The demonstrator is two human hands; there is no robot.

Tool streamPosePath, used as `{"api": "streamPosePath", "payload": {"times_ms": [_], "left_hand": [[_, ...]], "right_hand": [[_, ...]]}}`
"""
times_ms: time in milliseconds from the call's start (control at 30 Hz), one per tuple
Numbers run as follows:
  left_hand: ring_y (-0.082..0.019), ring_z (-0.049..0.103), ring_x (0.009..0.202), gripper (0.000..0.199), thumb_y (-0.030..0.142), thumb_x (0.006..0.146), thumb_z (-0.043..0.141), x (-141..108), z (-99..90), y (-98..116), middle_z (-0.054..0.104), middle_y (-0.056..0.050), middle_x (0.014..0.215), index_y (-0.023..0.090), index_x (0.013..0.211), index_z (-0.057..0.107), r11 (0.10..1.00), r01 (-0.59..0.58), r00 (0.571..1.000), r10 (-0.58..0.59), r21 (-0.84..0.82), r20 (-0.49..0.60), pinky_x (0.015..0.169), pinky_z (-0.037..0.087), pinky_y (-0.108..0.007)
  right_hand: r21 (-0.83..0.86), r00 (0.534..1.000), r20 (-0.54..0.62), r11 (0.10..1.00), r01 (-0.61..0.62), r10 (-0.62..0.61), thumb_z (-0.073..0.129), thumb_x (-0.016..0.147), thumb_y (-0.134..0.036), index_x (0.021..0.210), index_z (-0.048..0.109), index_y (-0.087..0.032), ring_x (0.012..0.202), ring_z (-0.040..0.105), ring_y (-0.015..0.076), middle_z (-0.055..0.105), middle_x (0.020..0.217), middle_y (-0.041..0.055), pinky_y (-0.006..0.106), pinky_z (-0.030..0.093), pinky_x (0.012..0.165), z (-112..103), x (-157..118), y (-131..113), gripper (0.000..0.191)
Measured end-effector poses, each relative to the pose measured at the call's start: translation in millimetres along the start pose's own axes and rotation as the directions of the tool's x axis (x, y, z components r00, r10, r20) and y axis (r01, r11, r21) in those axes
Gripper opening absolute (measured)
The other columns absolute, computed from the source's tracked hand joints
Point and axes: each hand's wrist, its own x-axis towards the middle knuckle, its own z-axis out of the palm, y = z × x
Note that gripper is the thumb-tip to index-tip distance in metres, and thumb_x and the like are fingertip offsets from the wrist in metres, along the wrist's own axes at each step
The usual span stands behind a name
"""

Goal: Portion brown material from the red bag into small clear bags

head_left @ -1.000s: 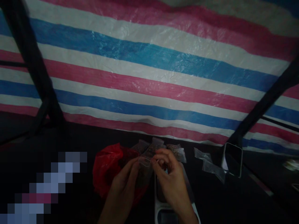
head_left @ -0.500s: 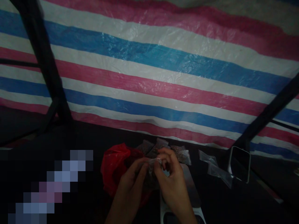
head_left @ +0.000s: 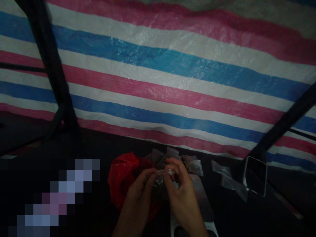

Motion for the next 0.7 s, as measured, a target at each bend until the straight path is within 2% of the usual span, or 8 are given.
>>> {"api": "streamPosePath", "payload": {"times_ms": [167, 333, 400, 533, 700], "left_hand": [[-0.028, 0.079, 0.108, 0.043, 0.059, 0.087, 0.057, 2, -2.7, -1, 0.085, -0.009, 0.110, 0.022, 0.103, 0.072, 1.000, 0.001, 1.000, -0.001, 0.000, 0.015, 0.089, 0.063, -0.032], [-0.027, 0.079, 0.104, 0.039, 0.056, 0.087, 0.059, 3, -4.7, -1, 0.085, -0.008, 0.109, 0.022, 0.104, 0.072, 1.000, 0.005, 1.000, -0.004, -0.006, 0.029, 0.087, 0.063, -0.032], [-0.027, 0.078, 0.105, 0.040, 0.056, 0.086, 0.061, 3, -5.3, 0, 0.084, -0.009, 0.108, 0.022, 0.102, 0.072, 1.000, 0.011, 0.999, -0.011, -0.006, 0.037, 0.087, 0.063, -0.032], [-0.027, 0.078, 0.101, 0.038, 0.057, 0.085, 0.063, 3, -5.7, 0, 0.083, -0.010, 0.107, 0.022, 0.098, 0.071, 1.000, 0.008, 0.999, -0.006, -0.025, 0.043, 0.088, 0.062, -0.033], [-0.025, 0.077, 0.102, 0.037, 0.057, 0.088, 0.063, 3, -5.0, -4, 0.082, -0.009, 0.109, 0.023, 0.098, 0.070, 0.999, 0.002, 0.998, 0.000, -0.033, 0.061, 0.092, 0.060, -0.033]], "right_hand": [[-0.029, 0.999, 0.024, 0.999, -0.025, 0.026, 0.068, 0.094, -0.042, 0.124, 0.066, -0.023, 0.081, 0.067, 0.0186, 0.070, 0.089, 0.0007, 0.027, 0.055, 0.076, 2, -1, 7, 0.036], [-0.059, 1.000, 0.010, 0.998, -0.022, 0.023, 0.065, 0.095, -0.041, 0.117, 0.066, -0.024, 0.081, 0.066, 0.0187, 0.071, 0.088, 0.0014, 0.028, 0.055, 0.075, 5, 0, 8, 0.028], [-0.036, 0.999, 0.016, 0.999, -0.036, 0.037, 0.062, 0.096, -0.041, 0.119, 0.065, -0.023, 0.081, 0.068, 0.0190, 0.072, 0.091, 0.0023, 0.028, 0.056, 0.074, 6, 0, 8, 0.029], [-0.043, 1.000, 0.016, 0.999, -0.013, 0.014, 0.065, 0.094, -0.037, 0.126, 0.064, -0.024, 0.089, 0.072, 0.0194, 0.075, 0.095, 0.0024, 0.029, 0.057, 0.084, 9, -2, 8, 0.035], [-0.089, 1.000, -0.004, 0.996, -0.012, 0.012, 0.064, 0.095, -0.038, 0.120, 0.066, -0.025, 0.087, 0.072, 0.0187, 0.075, 0.095, 0.0017, 0.028, 0.058, 0.082, 11, -3, 11, 0.029]]}}
